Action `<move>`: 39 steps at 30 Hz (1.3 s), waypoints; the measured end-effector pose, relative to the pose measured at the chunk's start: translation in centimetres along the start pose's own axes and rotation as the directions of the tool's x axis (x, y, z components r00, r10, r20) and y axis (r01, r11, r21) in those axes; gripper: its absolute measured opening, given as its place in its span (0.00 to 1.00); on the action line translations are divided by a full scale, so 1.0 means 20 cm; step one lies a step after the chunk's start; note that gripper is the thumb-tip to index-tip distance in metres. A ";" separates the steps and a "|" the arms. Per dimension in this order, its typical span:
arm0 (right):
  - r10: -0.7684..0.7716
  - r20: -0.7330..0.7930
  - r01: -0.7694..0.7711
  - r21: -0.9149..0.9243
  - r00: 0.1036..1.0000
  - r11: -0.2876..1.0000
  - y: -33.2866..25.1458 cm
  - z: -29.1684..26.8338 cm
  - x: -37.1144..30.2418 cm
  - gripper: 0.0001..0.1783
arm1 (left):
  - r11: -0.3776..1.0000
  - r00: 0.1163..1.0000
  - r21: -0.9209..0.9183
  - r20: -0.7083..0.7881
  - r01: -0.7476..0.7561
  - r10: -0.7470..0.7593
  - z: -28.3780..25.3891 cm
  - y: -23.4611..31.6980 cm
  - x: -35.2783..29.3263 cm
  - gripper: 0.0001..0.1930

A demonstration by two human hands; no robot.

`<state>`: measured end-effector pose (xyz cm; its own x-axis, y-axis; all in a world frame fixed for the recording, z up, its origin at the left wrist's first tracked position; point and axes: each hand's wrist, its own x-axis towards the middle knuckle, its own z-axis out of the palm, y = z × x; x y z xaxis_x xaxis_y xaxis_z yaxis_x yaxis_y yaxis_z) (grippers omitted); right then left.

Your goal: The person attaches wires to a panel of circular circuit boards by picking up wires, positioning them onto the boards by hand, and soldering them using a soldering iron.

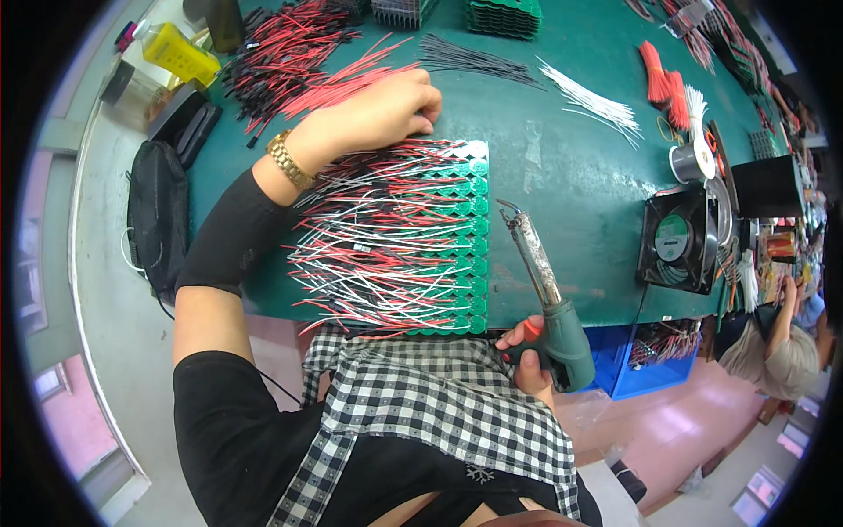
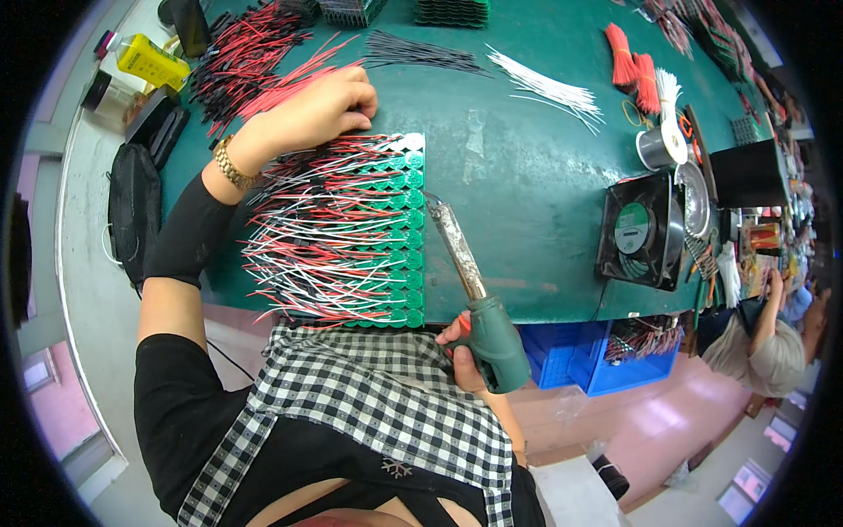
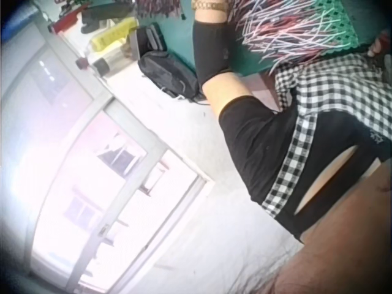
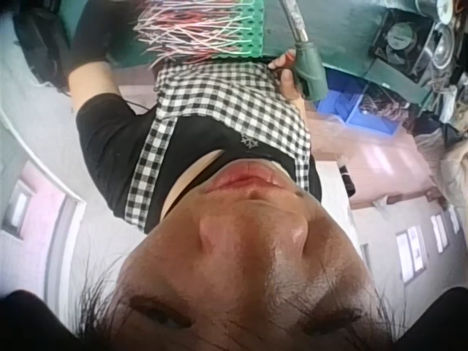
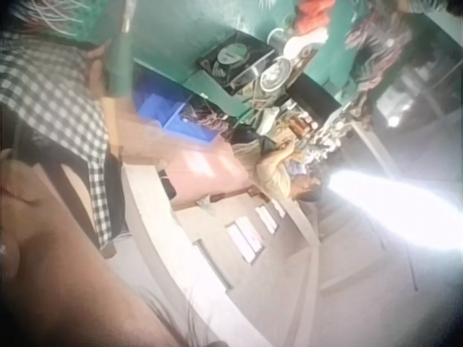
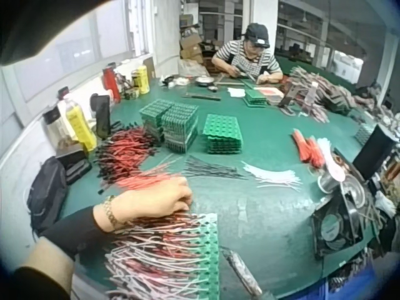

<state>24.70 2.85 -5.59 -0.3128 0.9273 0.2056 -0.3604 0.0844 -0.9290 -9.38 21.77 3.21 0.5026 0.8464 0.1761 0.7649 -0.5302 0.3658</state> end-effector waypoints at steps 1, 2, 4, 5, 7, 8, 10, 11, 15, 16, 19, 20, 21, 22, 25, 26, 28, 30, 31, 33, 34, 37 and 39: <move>0.000 -0.002 0.000 0.000 1.000 1.000 0.00 0.00 0.00 0.24 | 1.000 1.000 0.000 0.001 -0.001 0.001 -0.03 -0.01 0.00 0.07; 0.025 -0.026 -0.025 0.006 0.999 1.000 -0.01 0.01 -0.01 0.24 | 0.992 0.995 -0.081 0.045 0.097 -0.094 -0.06 -0.01 -0.01 0.07; 0.052 -0.045 -0.052 0.013 0.998 0.999 -0.02 0.01 -0.01 0.23 | 0.968 0.975 -0.153 0.128 0.199 -0.180 -0.11 -0.06 -0.05 0.08; 0.073 -0.052 -0.073 0.005 0.996 0.997 -0.02 0.01 -0.01 0.23 | 0.968 0.975 -0.152 0.128 0.201 -0.182 -0.13 -0.07 -0.07 0.08; 0.097 -0.056 -0.098 -0.004 0.994 0.995 -0.01 0.02 -0.01 0.23 | 0.953 0.957 -0.190 0.213 0.238 -0.197 -0.17 -0.09 -0.11 0.10; 0.087 -0.083 -0.086 0.017 0.993 0.996 0.00 0.04 -0.01 0.23 | 0.954 0.952 -0.174 0.229 0.246 -0.204 -0.18 -0.08 -0.12 0.11; 0.079 -0.112 -0.075 0.041 0.991 0.996 0.00 0.06 -0.01 0.23 | 0.954 0.948 -0.167 0.245 0.250 -0.205 -0.18 -0.08 -0.13 0.11; 0.078 -0.112 -0.077 0.011 0.991 0.997 0.00 0.06 -0.02 0.23 | 0.955 0.944 -0.160 0.259 0.251 -0.205 -0.18 -0.09 -0.13 0.11; 0.070 -0.051 -0.073 -0.065 0.996 0.995 0.01 0.04 -0.01 0.24 | 0.939 0.931 -0.183 0.280 0.290 -0.233 -0.20 -0.12 -0.19 0.12; 0.072 -0.048 -0.075 -0.063 0.996 0.995 0.02 0.04 -0.02 0.24 | 0.937 0.939 -0.219 0.272 0.271 -0.208 -0.20 -0.12 -0.20 0.12; 0.040 -0.054 -0.044 -0.066 0.998 0.997 0.02 0.07 -0.03 0.25 | 0.939 0.937 -0.205 0.274 0.276 -0.215 -0.20 -0.10 -0.19 0.10; 0.032 -0.085 -0.036 -0.050 0.996 0.998 0.03 0.08 -0.04 0.27 | 0.943 0.928 -0.156 0.282 0.296 -0.244 -0.20 -0.10 -0.19 0.09; 0.025 -0.111 -0.028 -0.034 0.994 0.999 0.03 0.10 -0.04 0.29 | 0.941 0.927 -0.154 0.280 0.302 -0.251 -0.19 -0.12 -0.20 0.09; 0.027 -0.105 -0.030 -0.032 0.994 0.999 0.03 0.10 -0.04 0.29 | 0.961 0.966 -0.092 0.046 0.259 -0.256 -0.17 -0.17 -0.21 0.08; 0.009 -0.077 -0.012 -0.038 0.997 0.999 0.04 0.11 -0.04 0.29 | 0.945 0.931 -0.078 -0.165 0.316 -0.325 -0.17 -0.19 -0.24 0.06; 0.011 -0.080 -0.015 -0.042 0.997 0.999 0.04 0.11 -0.04 0.28 | 0.966 0.954 -0.089 -0.158 0.245 -0.256 -0.16 -0.21 -0.25 0.07; 0.013 -0.090 -0.017 -0.049 0.996 0.999 0.04 0.13 -0.04 0.28 | 0.985 0.980 -0.065 -0.106 0.160 -0.167 -0.16 -0.17 -0.25 0.09; 0.016 -0.113 -0.021 -0.044 0.993 0.999 0.04 0.14 -0.05 0.28 | 0.993 0.989 -0.035 -0.097 0.111 -0.114 -0.14 -0.15 -0.21 0.09; 0.016 -0.111 -0.021 -0.044 0.994 0.999 0.04 0.14 -0.05 0.28 | 0.998 0.994 -0.004 -0.086 0.063 -0.063 -0.13 -0.13 -0.19 0.09; 0.014 -0.098 -0.019 -0.050 0.995 0.999 0.05 0.12 -0.06 0.29 | 1.000 0.996 0.015 -0.091 0.000 0.001 -0.09 -0.13 -0.15 0.07; 0.015 -0.096 -0.020 -0.051 0.995 0.998 0.05 0.13 -0.05 0.29 | 0.998 1.000 0.063 -0.010 0.007 -0.007 -0.07 -0.15 -0.12 0.06; 0.045 -0.102 -0.049 -0.028 0.994 0.998 0.03 0.14 -0.05 0.29 | 0.990 1.000 0.142 -0.002 -0.014 0.014 -0.05 -0.18 -0.12 0.05; 0.044 -0.104 -0.049 -0.050 0.994 0.998 0.03 0.14 -0.05 0.29 | 0.979 0.984 0.142 -0.121 0.146 -0.129 -0.08 -0.18 -0.13 0.05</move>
<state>22.23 0.95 -5.54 -0.2356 0.9629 0.1314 -0.2997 0.0567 -0.9524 -14.14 21.66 2.89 0.3471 0.9075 0.2364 0.8796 -0.4025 0.2537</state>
